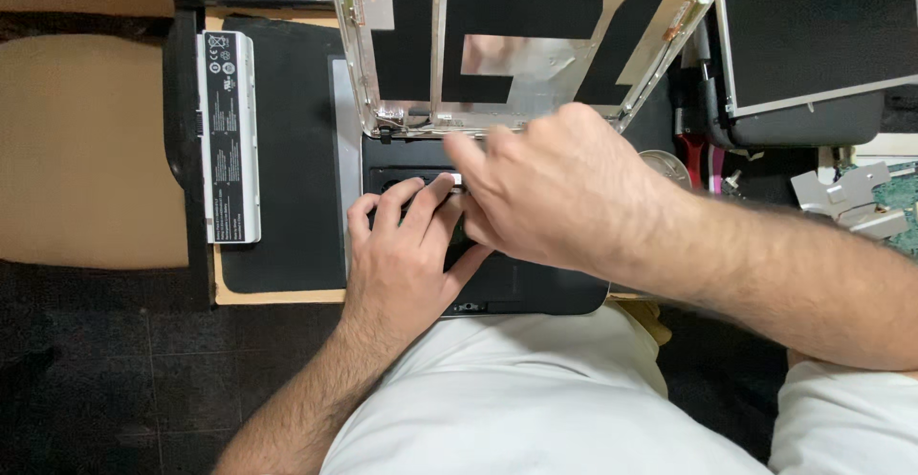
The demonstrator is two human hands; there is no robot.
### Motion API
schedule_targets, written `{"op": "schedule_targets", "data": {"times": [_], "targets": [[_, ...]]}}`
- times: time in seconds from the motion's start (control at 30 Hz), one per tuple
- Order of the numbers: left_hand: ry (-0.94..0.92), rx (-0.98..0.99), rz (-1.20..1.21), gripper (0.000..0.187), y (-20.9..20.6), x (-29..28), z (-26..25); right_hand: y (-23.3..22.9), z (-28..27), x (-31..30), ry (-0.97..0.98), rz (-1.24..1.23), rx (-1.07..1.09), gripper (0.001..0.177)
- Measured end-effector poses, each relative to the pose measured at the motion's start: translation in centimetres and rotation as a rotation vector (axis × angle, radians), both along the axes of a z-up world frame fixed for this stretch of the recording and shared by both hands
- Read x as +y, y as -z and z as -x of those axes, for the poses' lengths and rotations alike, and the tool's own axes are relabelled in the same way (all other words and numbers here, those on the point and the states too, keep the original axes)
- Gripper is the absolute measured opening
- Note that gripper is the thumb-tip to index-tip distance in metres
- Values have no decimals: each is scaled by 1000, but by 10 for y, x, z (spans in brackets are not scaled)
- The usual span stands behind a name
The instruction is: The person uses a screwdriver to tighten screws on the internal components of a disassembled laptop. They then insert a green RAM module into a slot and continue securing the internal parts with screws.
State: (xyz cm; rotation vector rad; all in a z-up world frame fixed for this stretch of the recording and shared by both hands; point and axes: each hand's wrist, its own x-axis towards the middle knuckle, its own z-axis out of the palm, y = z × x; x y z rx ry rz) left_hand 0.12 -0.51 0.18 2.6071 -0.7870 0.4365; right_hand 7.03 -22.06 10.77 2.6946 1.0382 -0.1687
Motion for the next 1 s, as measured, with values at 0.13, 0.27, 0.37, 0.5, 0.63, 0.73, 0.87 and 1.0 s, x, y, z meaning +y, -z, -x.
{"op": "schedule_targets", "data": {"times": [0.13, 0.27, 0.37, 0.5, 0.63, 0.73, 0.87, 1.0], "targets": [[1, 41, -31, 58, 1, 2, 0, 2, -1, -5, -141, 19, 20, 7], [-4, 34, -19, 56, 1, 2, 0, 18, -2, -2, -167, -58, -83, 26], [-1, 19, -27, 56, -1, 1, 0, 27, 3, -2, -80, -27, -108, 38], [2, 28, -25, 57, 1, 2, 1, 8, 1, -6, -116, -30, -52, 11], [-4, 18, -33, 55, 1, 2, 0, 19, -7, -7, -203, -68, -21, 11], [0, 18, -43, 56, 2, 3, 2, 22, -8, -7, -194, -79, 91, 12], [0, 22, -42, 59, 1, 1, 2, 23, -9, -4, -181, -38, 86, 7], [5, 10, -44, 60, 2, 1, 1, 23, -10, 2, -144, -51, 107, 11]]}}
